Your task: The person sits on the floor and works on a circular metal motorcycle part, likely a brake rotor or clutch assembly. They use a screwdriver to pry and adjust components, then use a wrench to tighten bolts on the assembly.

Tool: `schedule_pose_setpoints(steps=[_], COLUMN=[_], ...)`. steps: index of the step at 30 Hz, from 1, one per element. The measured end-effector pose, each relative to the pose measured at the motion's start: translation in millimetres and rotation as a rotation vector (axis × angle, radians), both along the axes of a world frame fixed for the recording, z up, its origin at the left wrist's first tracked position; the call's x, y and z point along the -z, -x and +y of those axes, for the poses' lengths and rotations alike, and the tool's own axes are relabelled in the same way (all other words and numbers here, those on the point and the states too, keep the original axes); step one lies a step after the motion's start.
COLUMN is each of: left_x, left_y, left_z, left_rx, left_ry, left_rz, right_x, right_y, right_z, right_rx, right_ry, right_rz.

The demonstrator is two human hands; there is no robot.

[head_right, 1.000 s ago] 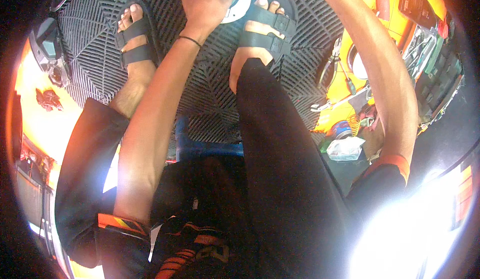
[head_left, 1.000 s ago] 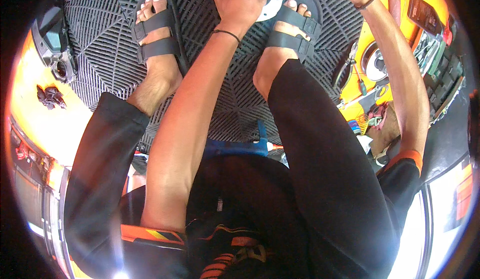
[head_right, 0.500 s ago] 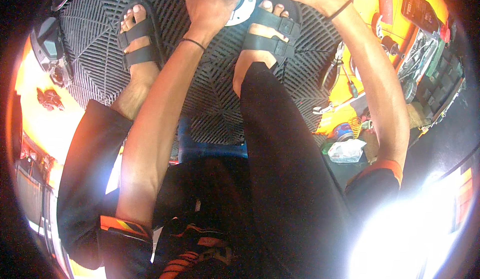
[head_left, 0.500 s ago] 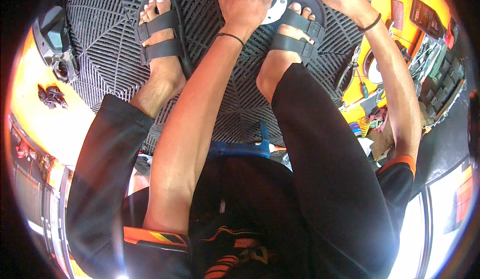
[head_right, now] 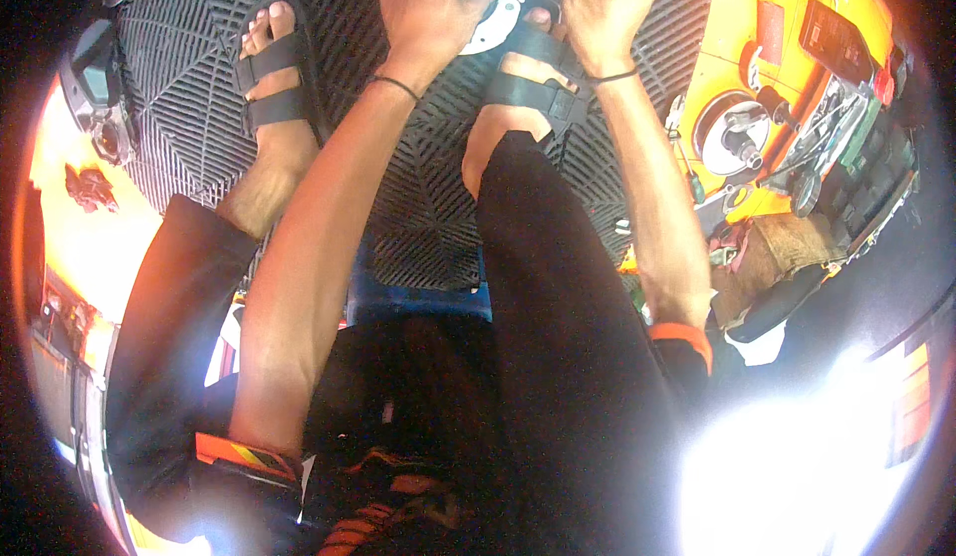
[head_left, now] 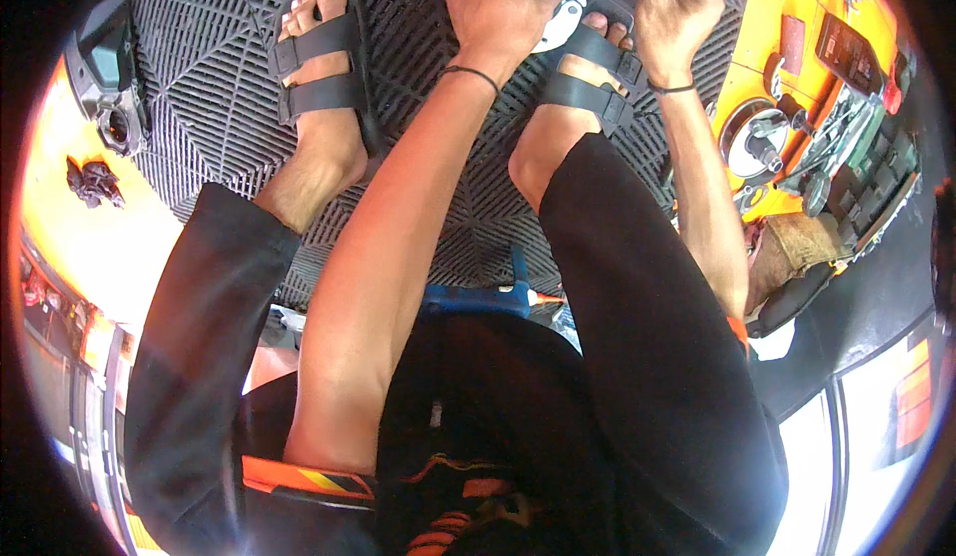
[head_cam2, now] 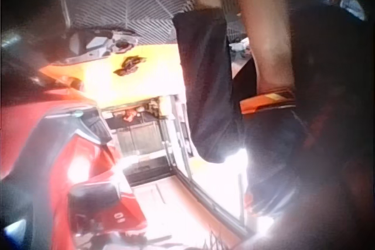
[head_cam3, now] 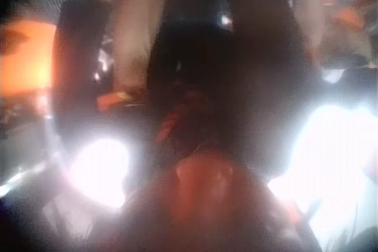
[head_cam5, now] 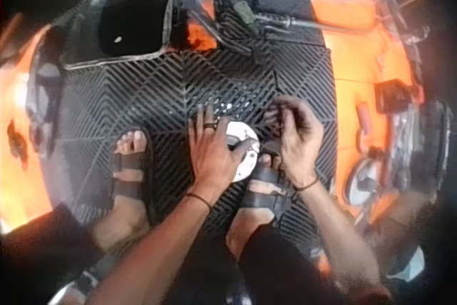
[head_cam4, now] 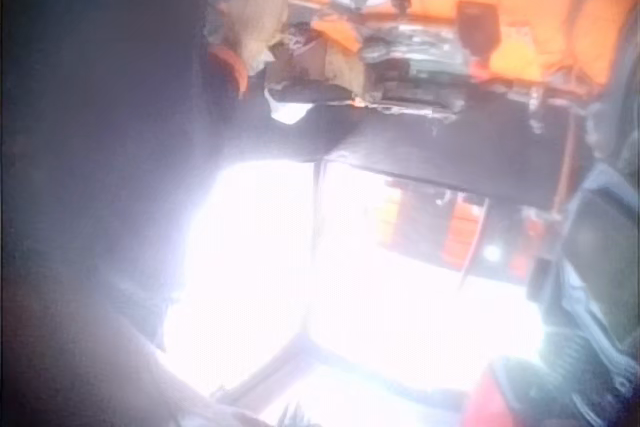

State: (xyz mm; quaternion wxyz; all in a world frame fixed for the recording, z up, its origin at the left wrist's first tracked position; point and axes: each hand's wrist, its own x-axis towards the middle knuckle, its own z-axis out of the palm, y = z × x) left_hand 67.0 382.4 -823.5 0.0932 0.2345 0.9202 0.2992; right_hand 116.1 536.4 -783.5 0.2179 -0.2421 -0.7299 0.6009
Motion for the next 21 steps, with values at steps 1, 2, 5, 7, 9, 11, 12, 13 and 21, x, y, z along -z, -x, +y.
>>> schedule_pose_setpoints(steps=[1, 2, 5, 7, 9, 11, 12, 13, 21], left_x=[-1, -2, -4, -6, -6, -7, -6, -6, 0], left_y=[-1, -3, 1, 1, 1, 1, 1, 0, 4], left_z=[0, 0, 2, 4, 5, 4, 5, 5, -1], left_rx=[-0.006, -0.011, -0.024, -0.045, -0.055, -0.052, -0.049, -0.051, 0.048], left_ry=[0.003, 0.012, 0.012, -0.002, -0.002, -0.018, -0.028, -0.032, -0.039], left_rz=[-0.010, -0.036, -0.027, -0.022, -0.024, -0.027, -0.031, -0.017, 0.182], right_x=[7, 9, 5, -7, -23, -30, -32, -33, -18], right_y=[-4, -8, -24, -38, -54, -60, -60, -60, -41], right_z=[-3, -2, 0, 1, -2, -7, -8, -9, -15], right_rx=[0.150, 0.136, 0.137, 0.148, 0.060, -0.038, -0.059, -0.032, -0.148], right_ry=[-0.038, -0.128, -0.203, 0.133, 0.230, 0.092, 0.023, 0.028, -0.053], right_rz=[-0.067, -0.079, -0.167, -0.249, -0.400, -0.487, -0.469, -0.532, -0.591])
